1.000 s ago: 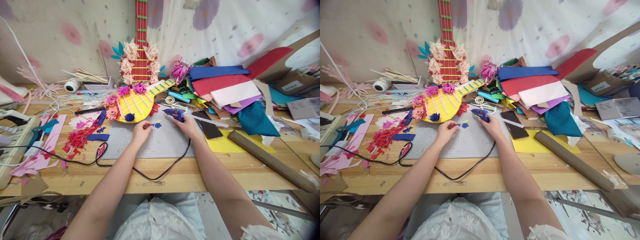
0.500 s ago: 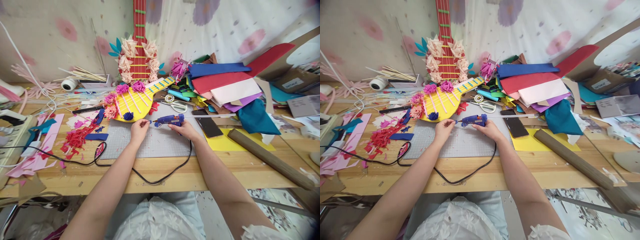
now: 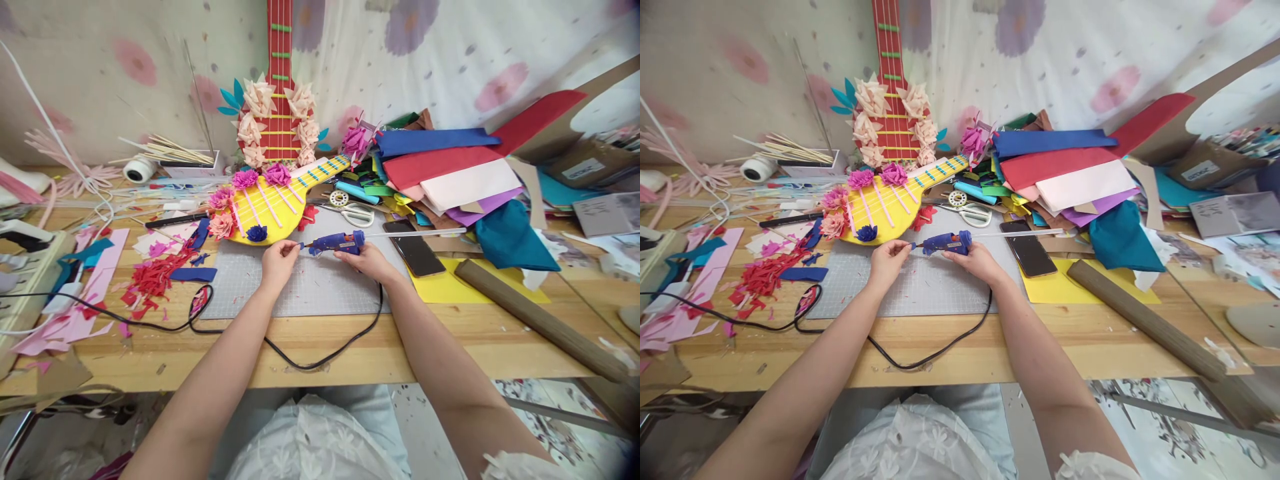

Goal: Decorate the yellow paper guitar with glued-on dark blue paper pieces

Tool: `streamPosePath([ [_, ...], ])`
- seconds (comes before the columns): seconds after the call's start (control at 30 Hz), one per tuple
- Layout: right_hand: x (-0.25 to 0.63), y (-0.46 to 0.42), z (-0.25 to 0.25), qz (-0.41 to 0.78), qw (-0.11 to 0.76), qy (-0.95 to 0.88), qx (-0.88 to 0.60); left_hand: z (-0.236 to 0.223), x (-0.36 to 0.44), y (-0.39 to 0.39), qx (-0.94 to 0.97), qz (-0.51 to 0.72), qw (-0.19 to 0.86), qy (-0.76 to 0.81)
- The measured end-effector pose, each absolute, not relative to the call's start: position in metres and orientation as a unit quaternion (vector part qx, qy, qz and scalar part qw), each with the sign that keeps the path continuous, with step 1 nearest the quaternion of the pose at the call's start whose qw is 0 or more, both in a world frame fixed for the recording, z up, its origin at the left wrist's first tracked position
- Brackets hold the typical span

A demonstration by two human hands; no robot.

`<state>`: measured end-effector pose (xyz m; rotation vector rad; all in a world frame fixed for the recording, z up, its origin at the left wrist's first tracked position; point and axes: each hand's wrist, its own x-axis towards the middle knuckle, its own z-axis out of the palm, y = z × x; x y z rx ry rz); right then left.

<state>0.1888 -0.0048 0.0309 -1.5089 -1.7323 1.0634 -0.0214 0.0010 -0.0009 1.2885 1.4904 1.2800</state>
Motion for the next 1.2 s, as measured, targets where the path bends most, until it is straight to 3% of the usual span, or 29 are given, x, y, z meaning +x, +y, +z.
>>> streamPosePath([
  [0.77, 0.187, -0.005, 0.031, 0.409, 0.318, -0.636, -0.572, -0.003, -0.021, 0.000, 0.530, 0.489, 0.373, 0.584],
  [0.93, 0.189, 0.000, 0.024, 0.408, 0.365, -0.599, -0.585, -0.005, -0.022, 0.001, 0.544, 0.486, 0.366, 0.579],
  [1.1, 0.189, 0.018, 0.014, 0.313, 0.425, -0.541, -0.655, -0.007, -0.022, 0.001, 0.539, 0.484, 0.381, 0.574],
  [1.2, 0.189, 0.030, 0.009, 0.219, 0.405, -0.528, -0.713, -0.005, -0.021, 0.000, 0.519, 0.504, 0.402, 0.561],
])
